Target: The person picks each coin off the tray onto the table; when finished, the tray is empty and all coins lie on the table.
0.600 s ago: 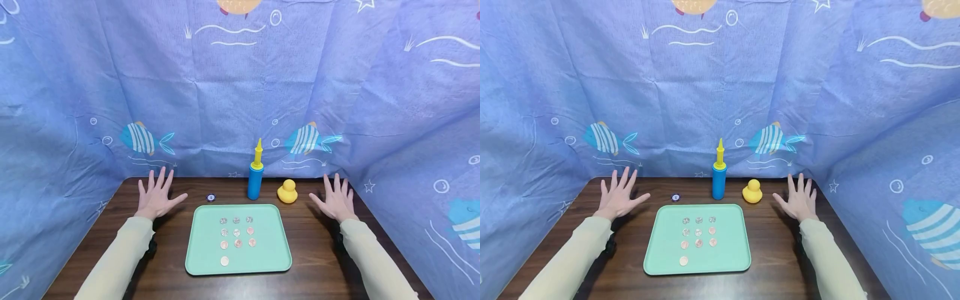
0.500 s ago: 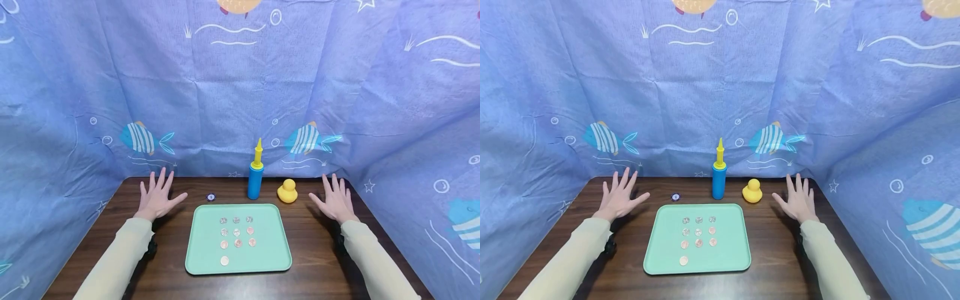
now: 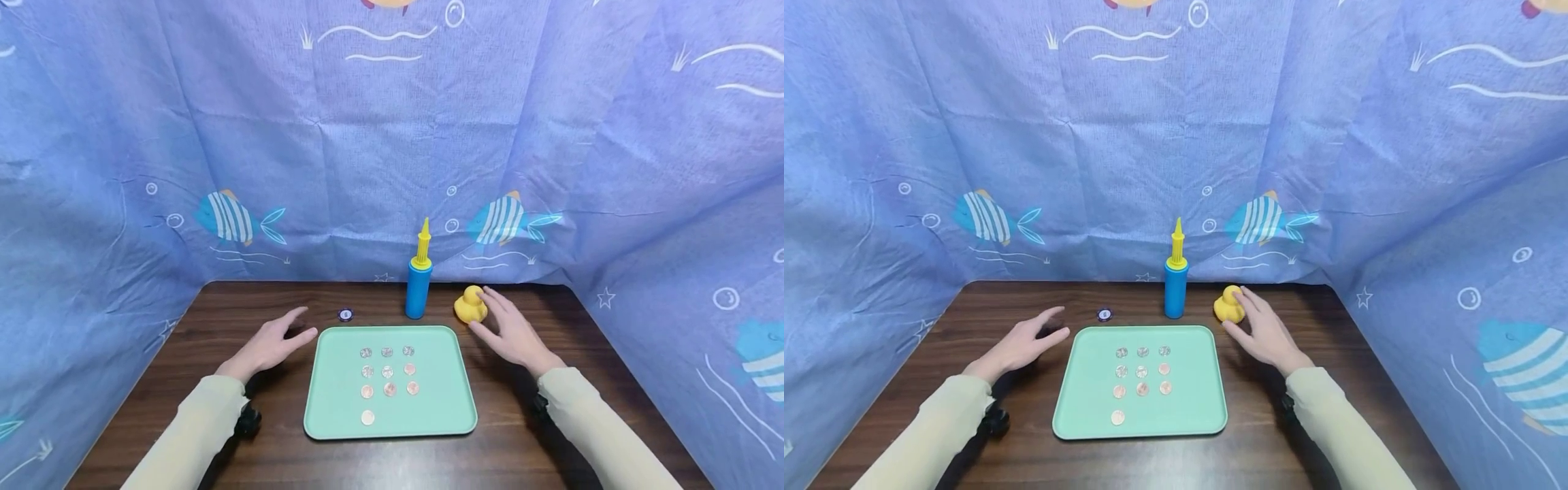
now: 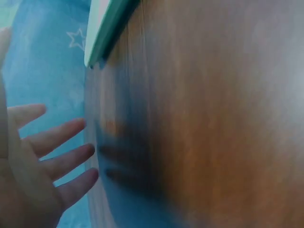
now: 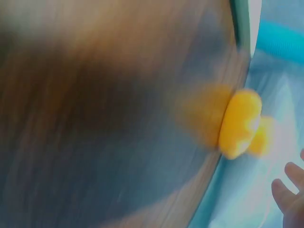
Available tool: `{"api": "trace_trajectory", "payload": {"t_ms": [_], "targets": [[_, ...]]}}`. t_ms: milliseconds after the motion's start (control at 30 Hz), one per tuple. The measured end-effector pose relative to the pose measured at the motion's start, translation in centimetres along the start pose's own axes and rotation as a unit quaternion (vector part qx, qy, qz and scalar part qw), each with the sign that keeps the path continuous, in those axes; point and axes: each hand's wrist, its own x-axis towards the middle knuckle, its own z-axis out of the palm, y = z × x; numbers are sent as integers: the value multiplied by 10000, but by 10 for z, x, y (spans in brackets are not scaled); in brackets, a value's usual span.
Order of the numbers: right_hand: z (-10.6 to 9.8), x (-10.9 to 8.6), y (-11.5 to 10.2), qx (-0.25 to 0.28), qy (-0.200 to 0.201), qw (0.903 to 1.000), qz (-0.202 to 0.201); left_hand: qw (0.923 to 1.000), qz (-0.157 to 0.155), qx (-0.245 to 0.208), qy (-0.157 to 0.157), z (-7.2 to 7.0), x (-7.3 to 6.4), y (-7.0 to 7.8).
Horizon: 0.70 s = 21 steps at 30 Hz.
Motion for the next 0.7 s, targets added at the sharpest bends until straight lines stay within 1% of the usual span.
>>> {"api": "trace_trajectory", "payload": {"t_ms": [100,167,333,433,533,600,700], "targets": [[9,2,-17,15,-211,9994,-260,9998,50,-129,-174,5,-8,2],[15,4,-28,28,-393,9985,-390,9995,132,-97,-280,7,-13,3],[29,12,-48,73,-877,9926,-840,9981,436,-41,-431,12,-22,4],[36,20,-60,159,-1305,9852,-1101,9972,555,-61,-494,13,-26,3],[42,28,-69,362,-1860,9734,-1288,9964,550,-40,-644,14,-28,2],[46,33,-74,528,-2183,9654,-1323,9958,532,-19,-743,15,-30,1],[52,38,-78,692,-2449,9579,-1329,9951,508,-55,-842,16,-30,0]]}}
